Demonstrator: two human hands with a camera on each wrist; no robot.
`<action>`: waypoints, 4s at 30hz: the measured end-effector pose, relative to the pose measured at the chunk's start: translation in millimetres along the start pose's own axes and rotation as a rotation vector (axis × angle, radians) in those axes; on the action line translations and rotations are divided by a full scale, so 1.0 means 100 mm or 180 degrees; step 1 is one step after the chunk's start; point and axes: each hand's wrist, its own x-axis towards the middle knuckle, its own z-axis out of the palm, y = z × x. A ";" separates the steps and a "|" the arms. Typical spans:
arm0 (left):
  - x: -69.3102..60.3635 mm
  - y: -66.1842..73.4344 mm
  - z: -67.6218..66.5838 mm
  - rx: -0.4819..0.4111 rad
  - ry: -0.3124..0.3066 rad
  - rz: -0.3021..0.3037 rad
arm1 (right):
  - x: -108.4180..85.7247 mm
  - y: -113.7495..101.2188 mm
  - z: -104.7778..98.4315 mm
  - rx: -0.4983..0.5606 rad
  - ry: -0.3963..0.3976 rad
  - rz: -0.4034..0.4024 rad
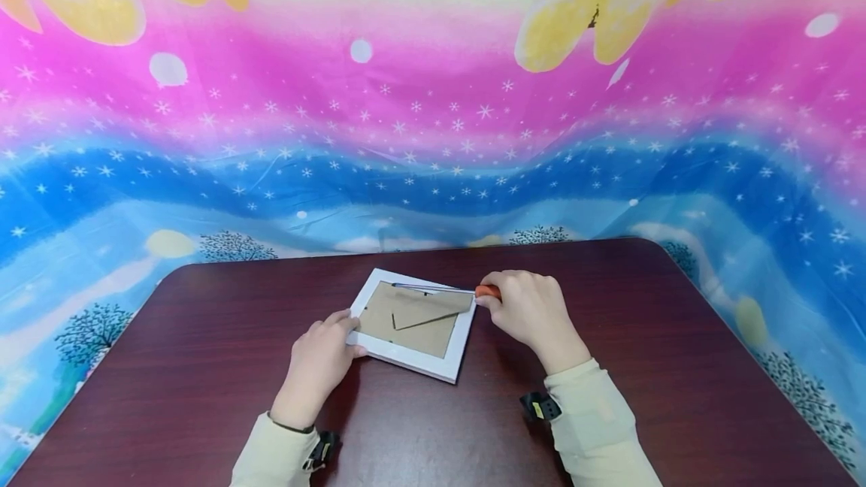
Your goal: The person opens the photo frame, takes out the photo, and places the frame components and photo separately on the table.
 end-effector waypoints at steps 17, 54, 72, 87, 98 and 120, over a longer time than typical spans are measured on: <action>-0.10 0.35 0.02 0.0088 0.0094 -0.0068 | 0.00 0.01 0.00 -0.0034 0.0036 -0.0012; 0.01 -0.01 0.00 -0.0191 -0.0884 0.0160 | -0.01 -0.08 0.06 0.0017 -0.0159 -0.0196; 0.03 -0.04 0.01 -0.0307 -0.0878 0.0261 | -0.01 -0.13 0.10 0.0083 -0.0273 -0.0303; 0.04 -0.07 0.03 -0.0293 -0.0846 0.0287 | -0.01 -0.13 0.13 0.0094 -0.0295 -0.0312; 0.04 -0.09 0.04 -0.0290 -0.0826 0.0313 | 0.00 -0.10 0.21 0.0064 -0.0072 -0.0483; 0.06 -0.11 0.01 -0.0487 -0.0805 0.0322 | 0.06 -0.25 0.12 -0.0385 0.0419 -0.0858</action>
